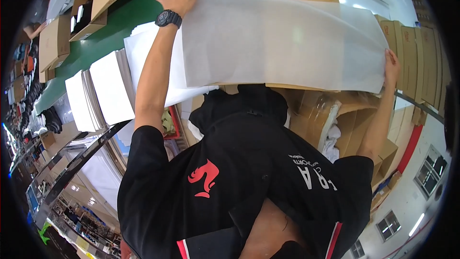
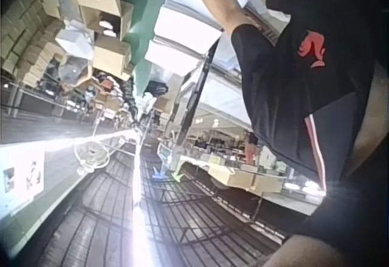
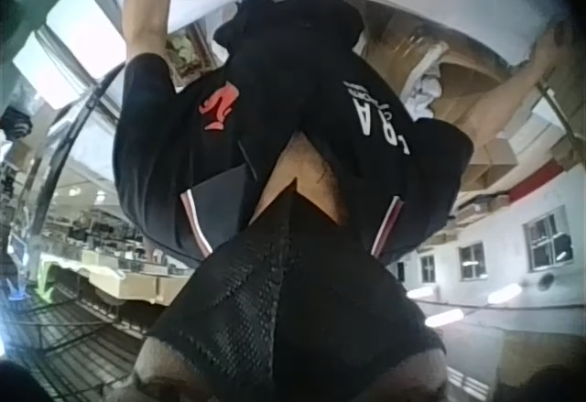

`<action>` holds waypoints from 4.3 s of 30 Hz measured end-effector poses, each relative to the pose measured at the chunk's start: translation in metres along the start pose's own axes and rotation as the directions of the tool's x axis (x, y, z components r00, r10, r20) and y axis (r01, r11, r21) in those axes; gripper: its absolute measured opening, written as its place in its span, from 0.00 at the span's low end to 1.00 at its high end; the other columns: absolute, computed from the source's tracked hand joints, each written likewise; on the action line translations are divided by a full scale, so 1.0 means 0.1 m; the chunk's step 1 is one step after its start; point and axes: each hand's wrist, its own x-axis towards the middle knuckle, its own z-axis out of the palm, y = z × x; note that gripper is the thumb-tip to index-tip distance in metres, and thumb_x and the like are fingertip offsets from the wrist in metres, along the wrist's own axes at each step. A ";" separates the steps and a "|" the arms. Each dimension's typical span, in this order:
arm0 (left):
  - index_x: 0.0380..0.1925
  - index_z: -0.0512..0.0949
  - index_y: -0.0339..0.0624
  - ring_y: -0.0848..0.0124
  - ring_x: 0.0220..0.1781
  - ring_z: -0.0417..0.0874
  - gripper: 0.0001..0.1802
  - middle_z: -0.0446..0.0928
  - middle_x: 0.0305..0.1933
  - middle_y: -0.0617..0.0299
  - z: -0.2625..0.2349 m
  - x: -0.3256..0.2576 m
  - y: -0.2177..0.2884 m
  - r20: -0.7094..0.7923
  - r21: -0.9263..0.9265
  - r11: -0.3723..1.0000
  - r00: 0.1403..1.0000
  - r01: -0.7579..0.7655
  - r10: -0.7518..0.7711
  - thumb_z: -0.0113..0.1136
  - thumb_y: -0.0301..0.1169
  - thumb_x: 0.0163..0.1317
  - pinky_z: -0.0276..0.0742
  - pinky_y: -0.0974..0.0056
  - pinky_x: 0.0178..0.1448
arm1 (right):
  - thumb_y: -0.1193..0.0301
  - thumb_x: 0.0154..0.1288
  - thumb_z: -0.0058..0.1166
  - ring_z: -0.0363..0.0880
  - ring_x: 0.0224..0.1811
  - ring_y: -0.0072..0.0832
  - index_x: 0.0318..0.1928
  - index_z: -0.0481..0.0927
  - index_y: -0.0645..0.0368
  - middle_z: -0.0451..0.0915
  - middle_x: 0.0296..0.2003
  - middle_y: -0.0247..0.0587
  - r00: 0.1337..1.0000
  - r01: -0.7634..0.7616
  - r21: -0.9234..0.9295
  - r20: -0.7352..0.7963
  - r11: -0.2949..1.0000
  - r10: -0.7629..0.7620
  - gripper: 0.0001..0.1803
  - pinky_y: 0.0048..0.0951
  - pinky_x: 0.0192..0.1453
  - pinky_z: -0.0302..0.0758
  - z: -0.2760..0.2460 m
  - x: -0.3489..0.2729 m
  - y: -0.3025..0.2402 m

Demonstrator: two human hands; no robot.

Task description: Packing manufactured shoes into boxes with tissue paper.

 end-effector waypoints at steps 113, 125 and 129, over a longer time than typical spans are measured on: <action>0.76 0.53 0.46 0.42 0.75 0.62 0.68 0.59 0.75 0.39 0.72 -0.88 0.66 0.615 0.378 0.882 0.788 -0.280 -0.013 0.84 0.49 0.36 0.65 0.34 0.69 | 0.52 0.50 0.72 0.55 0.78 0.50 0.67 0.71 0.65 0.60 0.73 0.60 0.424 0.903 -0.379 0.721 0.200 -0.548 0.48 0.63 0.80 0.40 4.04 -3.12 -2.01; 0.73 0.62 0.48 0.42 0.44 0.85 0.36 0.83 0.42 0.40 -0.24 -1.88 0.04 0.218 -0.050 0.947 0.929 0.317 -0.300 0.60 0.34 0.64 0.79 0.47 0.49 | 0.52 0.73 0.53 0.79 0.53 0.45 0.55 0.79 0.64 0.81 0.52 0.52 0.985 -0.135 -0.091 -0.121 0.987 0.123 0.26 0.43 0.59 0.74 1.00 -2.38 -0.97; 0.66 0.72 0.46 0.42 0.35 0.85 0.28 0.84 0.33 0.42 -0.14 -1.95 -0.64 -0.047 -0.132 0.955 0.961 0.264 -0.272 0.58 0.32 0.65 0.80 0.47 0.41 | 0.51 0.76 0.49 0.84 0.41 0.30 0.55 0.79 0.68 0.86 0.41 0.46 0.964 -0.243 0.243 0.169 0.939 0.206 0.29 0.31 0.49 0.79 1.10 -2.18 -1.04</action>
